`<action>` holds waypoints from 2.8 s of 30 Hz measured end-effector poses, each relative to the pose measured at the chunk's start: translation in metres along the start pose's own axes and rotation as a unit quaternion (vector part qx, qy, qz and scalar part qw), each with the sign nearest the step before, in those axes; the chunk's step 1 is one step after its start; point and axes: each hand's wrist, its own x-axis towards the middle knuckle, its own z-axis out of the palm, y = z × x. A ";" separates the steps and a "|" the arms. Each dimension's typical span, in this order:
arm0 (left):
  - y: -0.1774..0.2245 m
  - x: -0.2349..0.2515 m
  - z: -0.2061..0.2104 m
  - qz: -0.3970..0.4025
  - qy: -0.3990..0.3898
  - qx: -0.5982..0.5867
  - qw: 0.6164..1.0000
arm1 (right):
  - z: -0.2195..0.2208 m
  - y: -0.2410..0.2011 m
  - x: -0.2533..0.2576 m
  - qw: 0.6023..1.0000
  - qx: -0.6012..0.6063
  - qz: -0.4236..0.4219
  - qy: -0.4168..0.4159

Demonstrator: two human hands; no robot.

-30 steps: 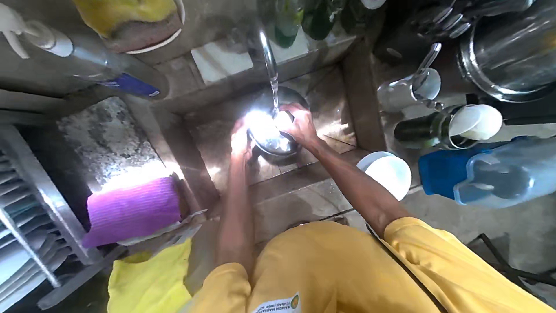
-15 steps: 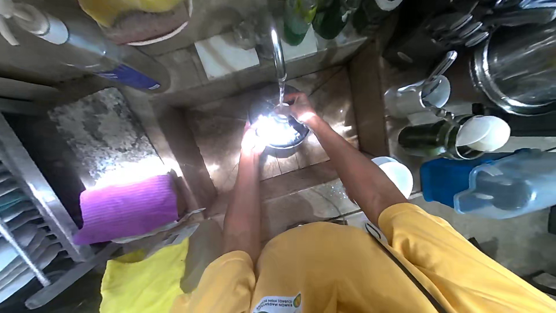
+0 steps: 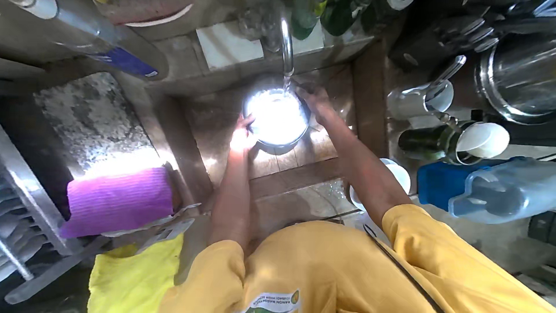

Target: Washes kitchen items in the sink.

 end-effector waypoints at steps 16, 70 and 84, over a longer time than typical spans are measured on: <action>-0.024 0.031 0.049 0.191 0.173 0.377 0.890 | 0.004 0.030 -0.056 0.894 0.447 0.014 0.016; -0.004 0.032 0.061 0.103 0.018 0.442 0.891 | 0.058 -0.066 -0.031 0.989 0.071 -0.115 -0.057; -0.009 0.051 0.067 0.166 0.007 0.495 0.853 | -0.058 -0.029 -0.061 0.948 -0.289 -0.131 0.040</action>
